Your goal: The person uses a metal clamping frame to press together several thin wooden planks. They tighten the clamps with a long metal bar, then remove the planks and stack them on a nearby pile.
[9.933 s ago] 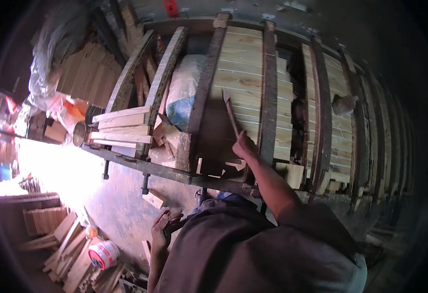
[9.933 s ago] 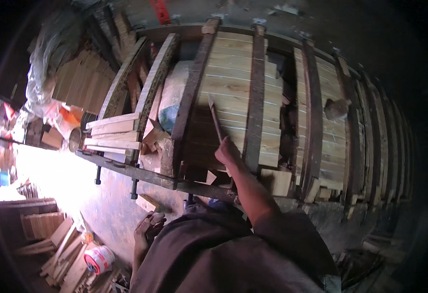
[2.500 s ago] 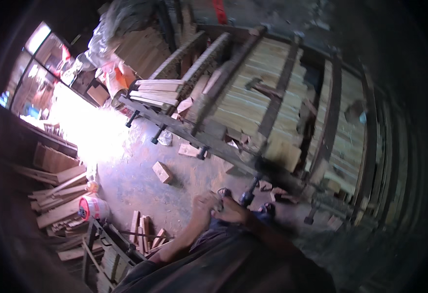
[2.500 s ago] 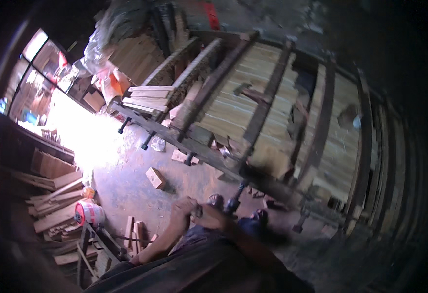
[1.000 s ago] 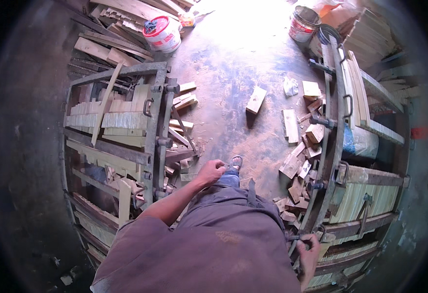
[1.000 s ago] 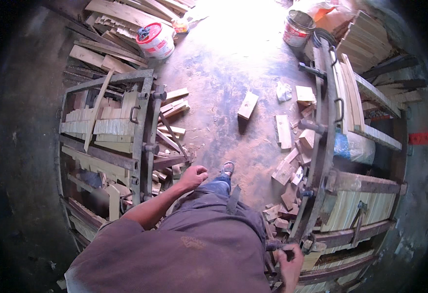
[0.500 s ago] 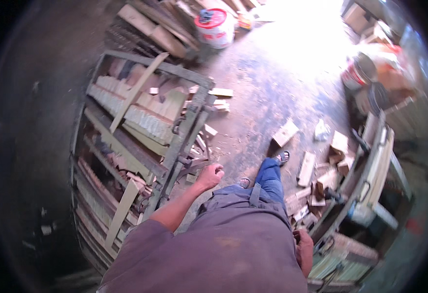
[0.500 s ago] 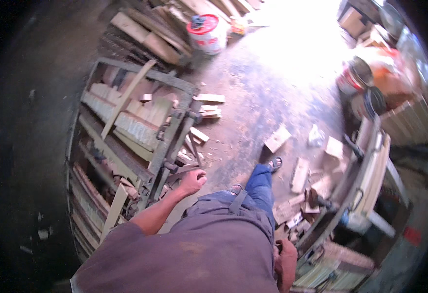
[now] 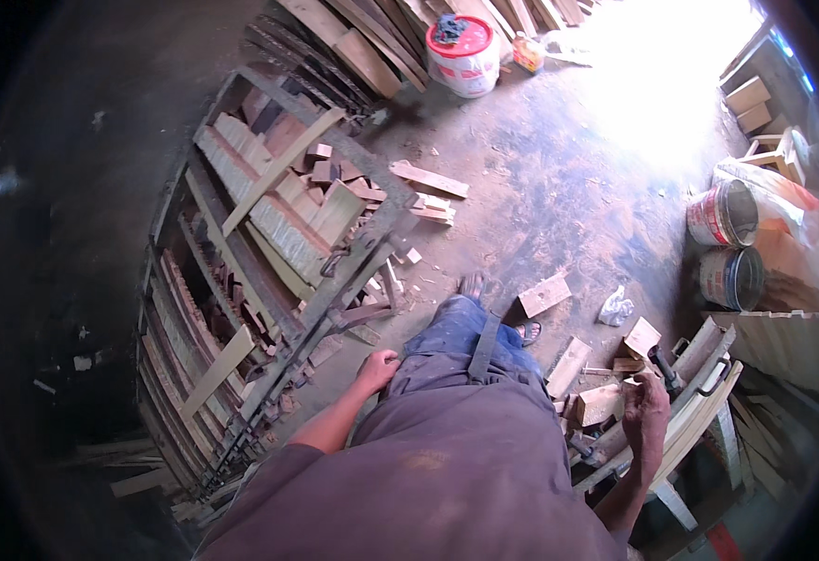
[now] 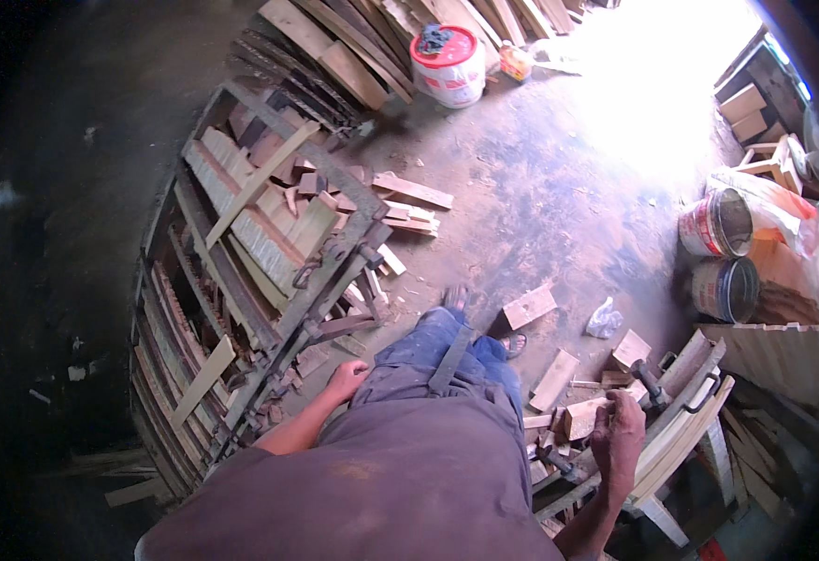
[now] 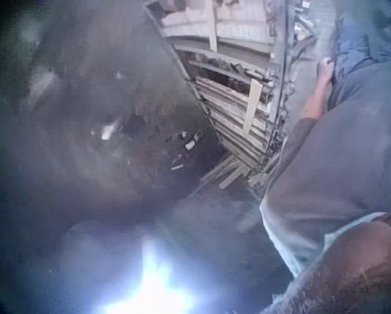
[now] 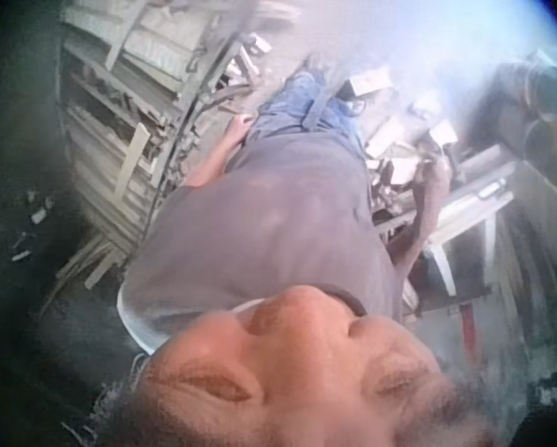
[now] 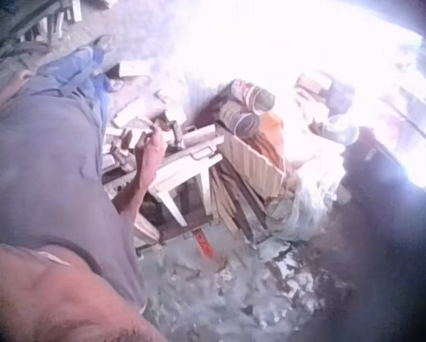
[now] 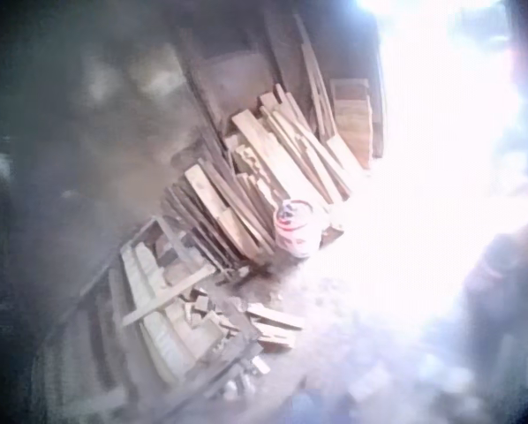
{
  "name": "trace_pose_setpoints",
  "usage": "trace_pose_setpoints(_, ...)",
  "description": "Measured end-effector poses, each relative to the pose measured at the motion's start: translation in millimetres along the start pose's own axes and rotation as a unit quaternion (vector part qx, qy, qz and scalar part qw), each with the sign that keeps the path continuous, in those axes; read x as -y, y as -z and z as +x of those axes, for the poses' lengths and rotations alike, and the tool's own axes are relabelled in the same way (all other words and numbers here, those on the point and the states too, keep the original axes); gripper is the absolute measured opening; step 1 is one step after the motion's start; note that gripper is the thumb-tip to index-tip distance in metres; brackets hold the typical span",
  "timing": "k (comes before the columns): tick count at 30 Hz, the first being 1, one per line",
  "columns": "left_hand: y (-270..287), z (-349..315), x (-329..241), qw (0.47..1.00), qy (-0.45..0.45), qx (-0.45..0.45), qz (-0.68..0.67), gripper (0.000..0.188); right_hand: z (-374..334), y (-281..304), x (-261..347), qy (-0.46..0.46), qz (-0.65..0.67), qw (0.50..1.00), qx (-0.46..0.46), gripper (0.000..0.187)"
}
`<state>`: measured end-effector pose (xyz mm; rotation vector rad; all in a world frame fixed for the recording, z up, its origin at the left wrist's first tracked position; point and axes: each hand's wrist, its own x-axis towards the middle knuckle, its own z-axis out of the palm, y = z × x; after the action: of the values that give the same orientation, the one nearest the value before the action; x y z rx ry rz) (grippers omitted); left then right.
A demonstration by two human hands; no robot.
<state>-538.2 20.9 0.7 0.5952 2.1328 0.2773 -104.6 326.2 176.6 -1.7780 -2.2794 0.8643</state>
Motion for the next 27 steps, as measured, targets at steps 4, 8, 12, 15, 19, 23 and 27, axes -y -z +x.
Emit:
trace_pose_setpoints(4,4.3,32.6,-32.1,0.998,0.017,0.050,0.028,0.039,24.5,-11.5,3.6,-0.023,-0.032,0.998,0.055,0.019)
trace_pose_setpoints(8,0.4,101.2,-42.5,0.994,-0.030,0.101,0.016,0.034,55.9,-29.8,22.5,-0.051,0.009,0.985,0.166,0.024)
trace_pose_setpoints(12,15.3,179.6,-125.8,0.978,-0.086,0.160,0.099,0.030,101.5,-22.9,60.8,-0.079,-0.005,0.980,0.183,0.024)
trace_pose_setpoints(15,31.3,253.1,-207.4,0.971,-0.171,0.149,0.072,0.026,138.1,-3.0,81.0,-0.099,0.009,0.989,0.106,0.024)
trace_pose_setpoints(19,54.5,320.1,-312.2,0.973,-0.146,0.167,-0.068,0.035,173.4,33.2,98.4,-0.131,0.033,0.990,0.036,0.026)
trace_pose_setpoints(23,46.7,369.3,-388.1,0.955,-0.198,0.206,-0.076,0.035,170.7,51.8,83.3,-0.196,0.013,0.981,-0.002,0.026)
trace_pose_setpoints(27,10.3,373.4,-492.0,0.939,-0.248,0.233,-0.040,0.039,131.4,48.0,65.8,-0.308,0.032,0.951,-0.018,0.027)
